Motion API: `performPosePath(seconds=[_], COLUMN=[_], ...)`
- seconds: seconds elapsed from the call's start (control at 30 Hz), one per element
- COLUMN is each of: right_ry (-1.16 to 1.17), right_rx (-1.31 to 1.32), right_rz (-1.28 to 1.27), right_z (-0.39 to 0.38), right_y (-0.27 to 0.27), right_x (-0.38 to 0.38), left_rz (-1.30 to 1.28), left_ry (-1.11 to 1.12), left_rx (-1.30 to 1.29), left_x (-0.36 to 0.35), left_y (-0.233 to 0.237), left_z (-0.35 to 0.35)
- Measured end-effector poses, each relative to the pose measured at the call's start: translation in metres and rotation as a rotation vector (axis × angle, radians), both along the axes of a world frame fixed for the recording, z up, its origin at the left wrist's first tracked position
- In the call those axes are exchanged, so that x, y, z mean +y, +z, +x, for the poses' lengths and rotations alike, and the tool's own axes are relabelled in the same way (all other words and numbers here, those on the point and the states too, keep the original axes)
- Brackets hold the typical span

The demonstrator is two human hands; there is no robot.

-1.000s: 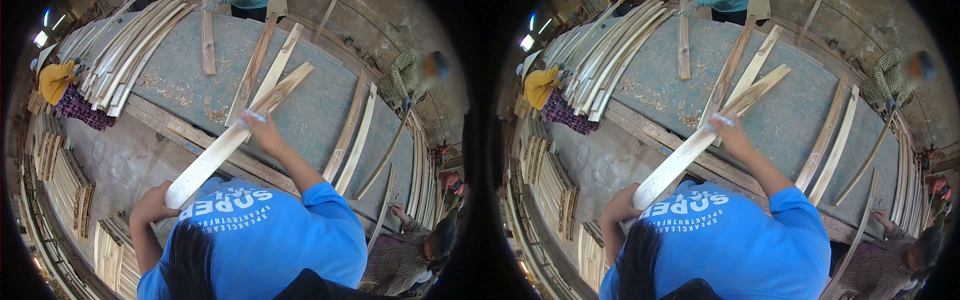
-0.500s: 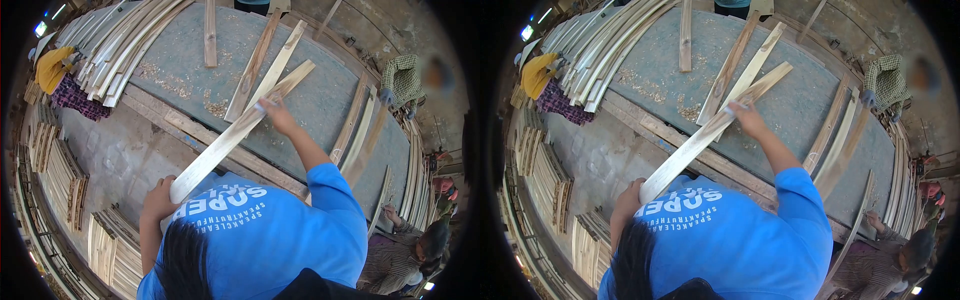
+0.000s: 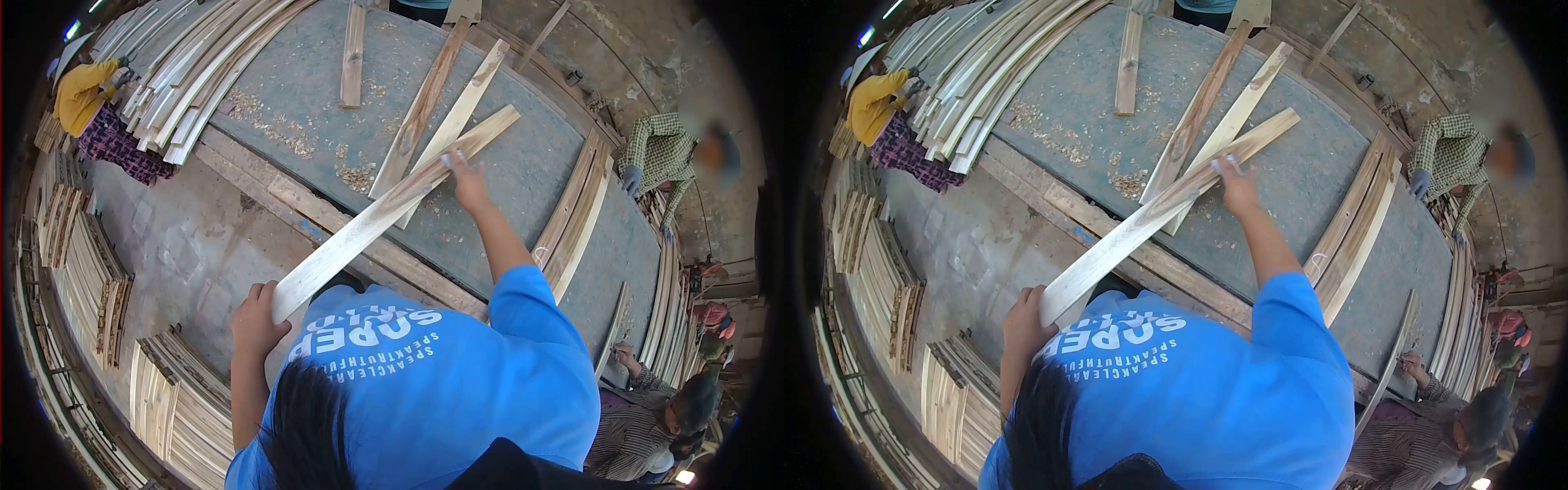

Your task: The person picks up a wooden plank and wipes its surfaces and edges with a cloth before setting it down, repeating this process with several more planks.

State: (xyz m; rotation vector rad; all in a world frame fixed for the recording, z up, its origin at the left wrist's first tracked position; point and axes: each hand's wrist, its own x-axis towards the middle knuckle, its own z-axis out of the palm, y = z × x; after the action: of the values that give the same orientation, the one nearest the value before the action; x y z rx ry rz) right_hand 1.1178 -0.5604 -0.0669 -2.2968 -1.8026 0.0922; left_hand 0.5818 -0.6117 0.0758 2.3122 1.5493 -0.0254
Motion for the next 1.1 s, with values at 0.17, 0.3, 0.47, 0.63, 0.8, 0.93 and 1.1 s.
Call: performPosePath(seconds=[0.17,0.3,0.47,0.63,0.8,0.93,1.1], right_ry=[0.370,0.026,0.290,-0.211,0.277,-0.334,-0.656], right_rx=[0.124,0.077,0.054,0.117,-0.088,0.180,0.364], right_rz=[-0.052,0.030,0.011,0.008,-0.073,0.180,0.429], right_z=[-0.015,0.009,-0.052,-0.010,-0.042,0.030,-0.017], right_y=[0.003,-0.009,-0.003,-0.008,0.013,-0.029,-0.033], right_x=[0.009,0.026,0.005,0.016,0.017,0.005,-0.031], left_rz=[-0.015,-0.038,0.005,0.015,0.044,-0.136,-0.996], left_ry=[-0.005,-0.008,-0.014,-0.004,-0.002,-0.031,-0.021], left_rx=[-0.001,0.003,0.028,0.038,0.022,-0.028,-0.260], left_x=[0.014,0.025,0.040,0.042,0.047,0.042,0.033], left_y=[0.008,0.006,-0.011,-0.016,-0.026,-0.019,-0.069], left_z=[-0.005,-0.005,-0.014,-0.015,-0.019,-0.022,-0.067])
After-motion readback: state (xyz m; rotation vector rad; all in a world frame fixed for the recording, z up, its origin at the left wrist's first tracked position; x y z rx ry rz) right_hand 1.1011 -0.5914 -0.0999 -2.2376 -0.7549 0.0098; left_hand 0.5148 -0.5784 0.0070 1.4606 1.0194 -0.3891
